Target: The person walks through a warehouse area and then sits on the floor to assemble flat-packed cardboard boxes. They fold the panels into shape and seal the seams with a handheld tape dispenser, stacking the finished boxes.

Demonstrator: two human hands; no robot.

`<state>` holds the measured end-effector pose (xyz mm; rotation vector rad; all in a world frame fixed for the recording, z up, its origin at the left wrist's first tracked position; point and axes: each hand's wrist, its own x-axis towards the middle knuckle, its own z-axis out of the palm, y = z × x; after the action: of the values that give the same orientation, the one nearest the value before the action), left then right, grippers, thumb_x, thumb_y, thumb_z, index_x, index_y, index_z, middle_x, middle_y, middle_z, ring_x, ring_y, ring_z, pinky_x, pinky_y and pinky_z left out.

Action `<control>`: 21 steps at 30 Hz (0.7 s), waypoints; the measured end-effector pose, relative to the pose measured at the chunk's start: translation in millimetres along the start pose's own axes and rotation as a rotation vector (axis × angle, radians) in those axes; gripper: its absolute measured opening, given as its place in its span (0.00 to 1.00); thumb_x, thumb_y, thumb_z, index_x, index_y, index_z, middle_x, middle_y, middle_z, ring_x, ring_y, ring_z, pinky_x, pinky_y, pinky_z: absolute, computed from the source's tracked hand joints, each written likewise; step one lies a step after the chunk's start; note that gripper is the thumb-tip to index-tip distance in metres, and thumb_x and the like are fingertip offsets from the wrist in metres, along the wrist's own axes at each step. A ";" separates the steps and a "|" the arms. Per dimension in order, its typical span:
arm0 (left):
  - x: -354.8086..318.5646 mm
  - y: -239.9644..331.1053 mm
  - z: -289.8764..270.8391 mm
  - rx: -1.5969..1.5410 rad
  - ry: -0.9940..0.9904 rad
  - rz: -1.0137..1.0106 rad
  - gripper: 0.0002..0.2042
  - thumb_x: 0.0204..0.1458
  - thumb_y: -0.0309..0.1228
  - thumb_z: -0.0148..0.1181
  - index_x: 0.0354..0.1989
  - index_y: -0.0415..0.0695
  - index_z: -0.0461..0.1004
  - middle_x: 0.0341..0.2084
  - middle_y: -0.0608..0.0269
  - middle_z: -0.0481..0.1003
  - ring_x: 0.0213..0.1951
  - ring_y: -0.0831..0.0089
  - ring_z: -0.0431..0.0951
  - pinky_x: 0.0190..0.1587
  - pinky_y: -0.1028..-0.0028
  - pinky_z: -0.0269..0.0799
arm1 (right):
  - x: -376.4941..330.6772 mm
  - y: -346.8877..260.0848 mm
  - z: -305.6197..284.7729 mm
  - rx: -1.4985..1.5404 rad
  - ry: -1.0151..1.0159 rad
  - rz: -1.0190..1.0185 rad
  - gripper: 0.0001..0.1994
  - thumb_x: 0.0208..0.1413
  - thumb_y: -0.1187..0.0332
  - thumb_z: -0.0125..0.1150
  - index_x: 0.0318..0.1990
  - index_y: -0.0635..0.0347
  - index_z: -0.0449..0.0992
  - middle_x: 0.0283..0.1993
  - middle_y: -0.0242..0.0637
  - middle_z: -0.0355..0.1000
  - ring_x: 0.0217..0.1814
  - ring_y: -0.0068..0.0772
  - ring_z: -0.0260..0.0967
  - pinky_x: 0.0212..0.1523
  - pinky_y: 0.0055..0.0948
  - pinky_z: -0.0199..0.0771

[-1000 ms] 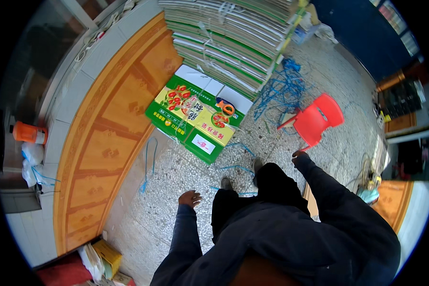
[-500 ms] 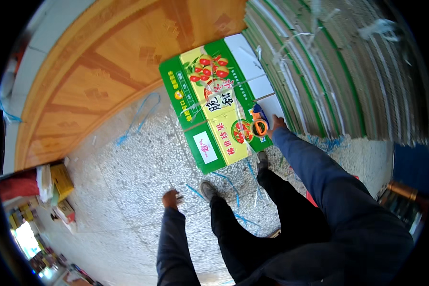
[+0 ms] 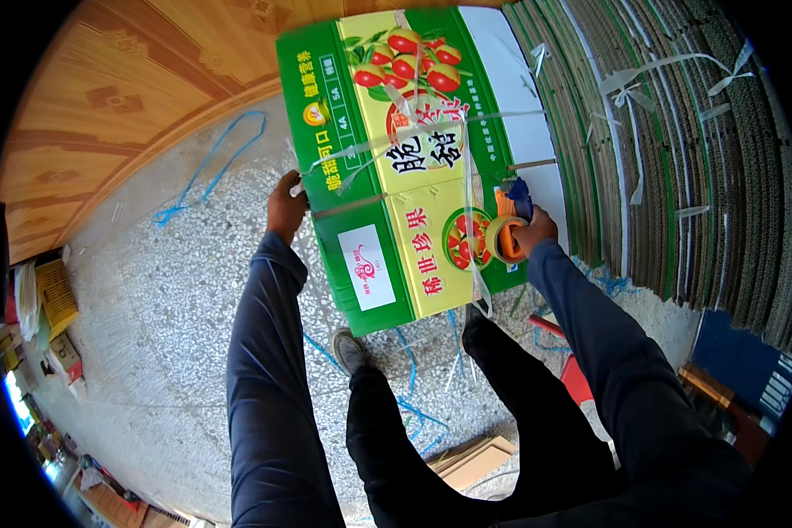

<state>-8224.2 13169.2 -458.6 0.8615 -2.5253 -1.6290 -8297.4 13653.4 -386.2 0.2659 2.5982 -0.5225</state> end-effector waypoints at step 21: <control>-31.3 0.6 -63.4 -0.485 -0.196 -0.423 0.08 0.54 0.29 0.55 0.28 0.38 0.75 0.13 0.71 0.65 0.14 0.81 0.62 0.17 0.77 0.64 | -31.9 -6.1 36.9 0.366 0.003 0.003 0.21 0.42 0.74 0.63 0.48 0.59 0.74 0.43 0.42 0.76 0.46 0.42 0.74 0.48 0.36 0.72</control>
<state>-8178.9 13130.5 -420.6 1.2748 -1.9732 -2.4135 -8256.2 13629.8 -399.0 0.3893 2.4904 -0.9965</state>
